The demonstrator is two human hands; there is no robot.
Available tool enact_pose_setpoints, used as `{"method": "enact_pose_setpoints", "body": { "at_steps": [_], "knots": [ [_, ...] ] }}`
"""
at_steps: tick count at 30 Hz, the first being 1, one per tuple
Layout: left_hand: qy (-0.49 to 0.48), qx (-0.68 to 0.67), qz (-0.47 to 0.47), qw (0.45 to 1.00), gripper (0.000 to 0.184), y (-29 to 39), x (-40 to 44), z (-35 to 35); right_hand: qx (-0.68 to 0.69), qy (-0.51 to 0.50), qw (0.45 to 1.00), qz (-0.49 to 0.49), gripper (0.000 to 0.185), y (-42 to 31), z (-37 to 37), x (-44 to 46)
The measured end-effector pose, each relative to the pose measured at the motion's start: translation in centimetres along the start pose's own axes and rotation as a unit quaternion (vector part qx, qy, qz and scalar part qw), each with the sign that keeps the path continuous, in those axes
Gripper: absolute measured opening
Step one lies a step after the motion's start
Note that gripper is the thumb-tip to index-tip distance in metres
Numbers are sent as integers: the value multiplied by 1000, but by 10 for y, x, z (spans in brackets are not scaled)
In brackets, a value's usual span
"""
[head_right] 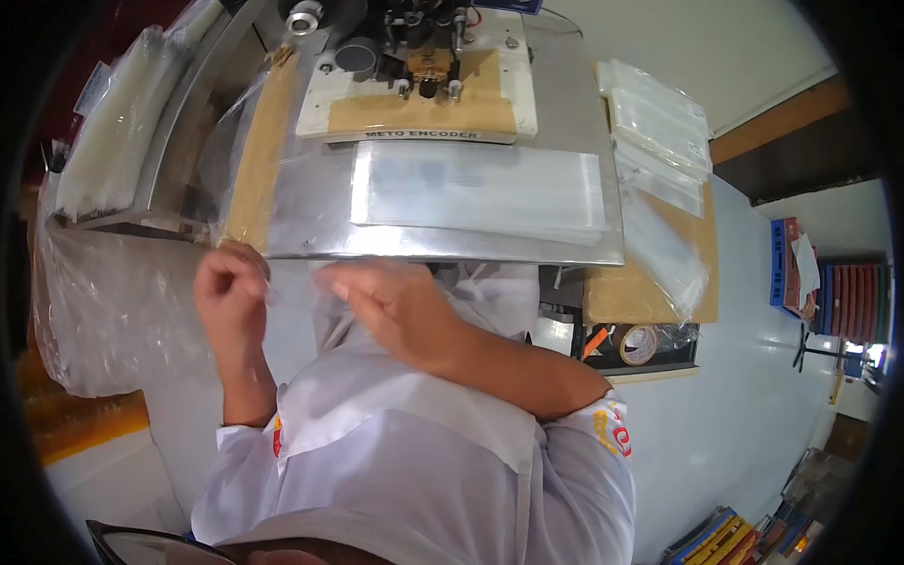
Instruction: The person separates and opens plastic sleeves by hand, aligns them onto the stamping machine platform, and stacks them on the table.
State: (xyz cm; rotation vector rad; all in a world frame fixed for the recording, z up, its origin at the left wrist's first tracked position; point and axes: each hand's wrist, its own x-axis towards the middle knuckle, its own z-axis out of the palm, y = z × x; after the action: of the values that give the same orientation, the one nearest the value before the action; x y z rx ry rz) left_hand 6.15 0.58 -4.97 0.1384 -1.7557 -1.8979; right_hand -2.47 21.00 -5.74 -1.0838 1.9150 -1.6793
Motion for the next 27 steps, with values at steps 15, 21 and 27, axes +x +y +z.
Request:
{"method": "enact_pose_setpoints", "body": {
  "at_steps": [15, 21, 27],
  "knots": [
    [-6, 269, 98, 958, 10, 17, 25, 12, 42, 15, 999, 12, 21, -6, 7, 2],
    [-152, 203, 45, 966, 11, 27, 8, 25, 177, 41, 982, 41, 20, 3, 6, 6],
    [-55, 173, 92, 979, 13, 12, 33, -5, 343, 16, 935, 86, 21, -1, -3, 5]
  ]
}}
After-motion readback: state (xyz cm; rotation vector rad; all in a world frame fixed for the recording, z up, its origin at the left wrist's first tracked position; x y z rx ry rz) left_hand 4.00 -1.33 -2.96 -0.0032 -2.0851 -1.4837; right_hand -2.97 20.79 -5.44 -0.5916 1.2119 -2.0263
